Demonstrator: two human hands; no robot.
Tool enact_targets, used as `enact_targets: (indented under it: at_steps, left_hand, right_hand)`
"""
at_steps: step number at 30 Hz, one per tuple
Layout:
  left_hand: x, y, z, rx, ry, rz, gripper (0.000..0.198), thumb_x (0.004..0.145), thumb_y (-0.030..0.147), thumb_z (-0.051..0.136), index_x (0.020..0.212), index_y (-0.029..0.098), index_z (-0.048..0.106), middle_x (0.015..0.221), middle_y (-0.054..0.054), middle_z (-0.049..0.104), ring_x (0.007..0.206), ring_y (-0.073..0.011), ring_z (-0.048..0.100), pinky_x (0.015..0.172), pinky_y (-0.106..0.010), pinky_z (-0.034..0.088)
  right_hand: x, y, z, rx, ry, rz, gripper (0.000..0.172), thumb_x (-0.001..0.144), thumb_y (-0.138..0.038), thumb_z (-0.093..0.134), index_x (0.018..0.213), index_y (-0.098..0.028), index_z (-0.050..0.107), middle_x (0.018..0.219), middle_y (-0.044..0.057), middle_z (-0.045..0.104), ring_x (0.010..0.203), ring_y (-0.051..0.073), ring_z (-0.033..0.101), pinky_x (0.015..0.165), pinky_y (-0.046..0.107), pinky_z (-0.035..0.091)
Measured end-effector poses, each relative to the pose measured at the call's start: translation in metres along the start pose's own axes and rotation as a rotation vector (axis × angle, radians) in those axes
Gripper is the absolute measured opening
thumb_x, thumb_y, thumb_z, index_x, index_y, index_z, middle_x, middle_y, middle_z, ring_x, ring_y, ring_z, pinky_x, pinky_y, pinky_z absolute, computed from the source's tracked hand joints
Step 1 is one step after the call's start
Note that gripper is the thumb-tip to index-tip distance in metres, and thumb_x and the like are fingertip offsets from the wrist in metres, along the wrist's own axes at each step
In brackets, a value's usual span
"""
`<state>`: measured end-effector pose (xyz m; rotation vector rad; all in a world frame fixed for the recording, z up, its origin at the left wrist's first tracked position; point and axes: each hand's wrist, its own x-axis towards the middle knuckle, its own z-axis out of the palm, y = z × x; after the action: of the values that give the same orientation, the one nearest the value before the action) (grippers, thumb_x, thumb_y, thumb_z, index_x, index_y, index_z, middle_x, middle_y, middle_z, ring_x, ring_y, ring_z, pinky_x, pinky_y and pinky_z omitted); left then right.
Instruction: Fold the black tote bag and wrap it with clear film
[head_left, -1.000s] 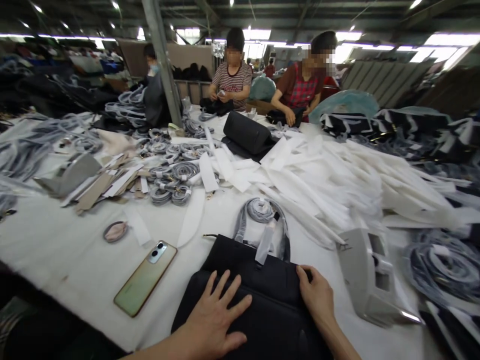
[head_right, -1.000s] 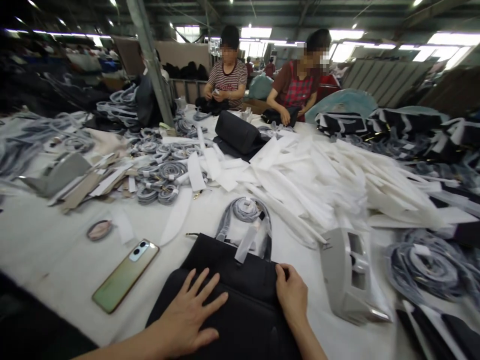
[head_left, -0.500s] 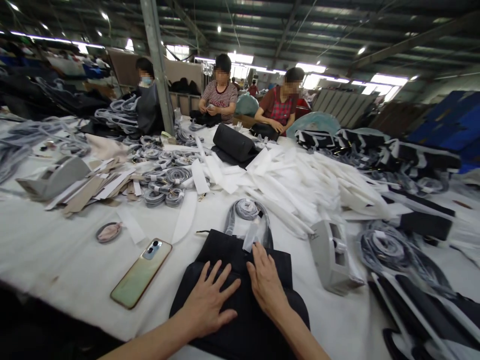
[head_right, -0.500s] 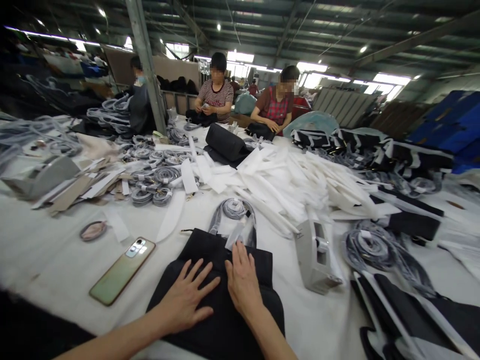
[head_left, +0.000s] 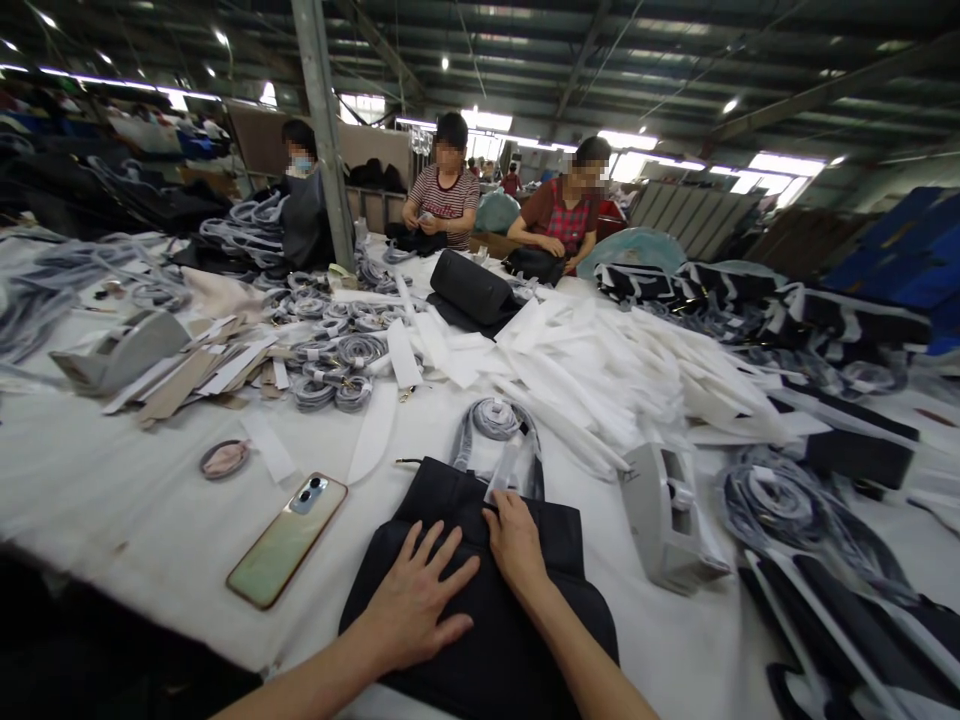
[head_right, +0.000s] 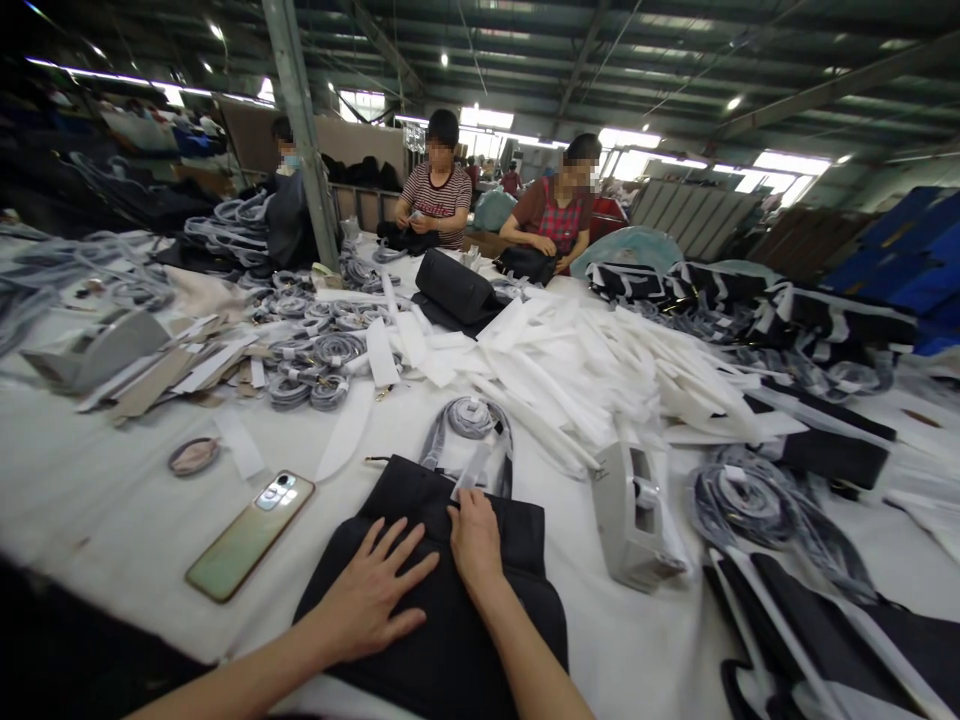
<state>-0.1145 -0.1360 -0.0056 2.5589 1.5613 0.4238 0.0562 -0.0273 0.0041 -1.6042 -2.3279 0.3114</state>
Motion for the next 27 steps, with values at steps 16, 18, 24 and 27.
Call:
enact_targets:
  at_steps: [16,18,24,27]
  left_hand:
    - [-0.002,0.0,0.011,0.11,0.066,0.048,0.071,0.086,0.052,0.055,0.148,0.039,0.023,0.156,-0.005,0.026,0.136,-0.0354,0.032,0.108,-0.058,0.025]
    - [-0.001,-0.003,0.017,0.185,0.13,0.095,0.072,0.085,0.054,0.055,0.148,0.037,0.025,0.153,-0.007,0.031,0.133,-0.0352,0.036,0.108,-0.056,0.023]
    - [0.009,-0.015,0.029,0.413,0.361,0.219,0.067,0.084,0.063,0.05,0.144,0.035,0.037,0.138,-0.006,0.053,0.124,-0.0318,0.045,0.113,-0.052,0.006]
    - [0.014,-0.022,0.035,0.481,0.443,0.257,0.055,0.088,0.053,0.05,0.14,0.039,0.041,0.129,-0.003,0.061,0.119,-0.0293,0.05,0.115,-0.051,0.009]
  right_hand:
    - [0.015,0.011,0.007,-0.028,0.026,-0.026,0.025,0.088,-0.005,0.042,0.081,-0.015,0.064,0.086,0.01,0.065,0.085,0.022,0.058,0.08,0.03,0.043]
    - [0.014,0.011,0.008,-0.036,0.03,-0.032,0.025,0.086,-0.004,0.042,0.081,-0.015,0.064,0.086,0.01,0.064,0.085,0.022,0.058,0.08,0.031,0.044]
    - [0.022,0.028,-0.007,0.024,0.072,-0.026,0.018,0.089,-0.015,0.046,0.081,-0.018,0.062,0.085,0.006,0.064,0.082,0.019,0.06,0.075,0.026,0.045]
    - [0.044,0.05,-0.026,0.053,0.131,0.022,0.023,0.094,-0.024,0.041,0.085,-0.018,0.062,0.085,0.006,0.065,0.08,0.018,0.062,0.075,0.027,0.046]
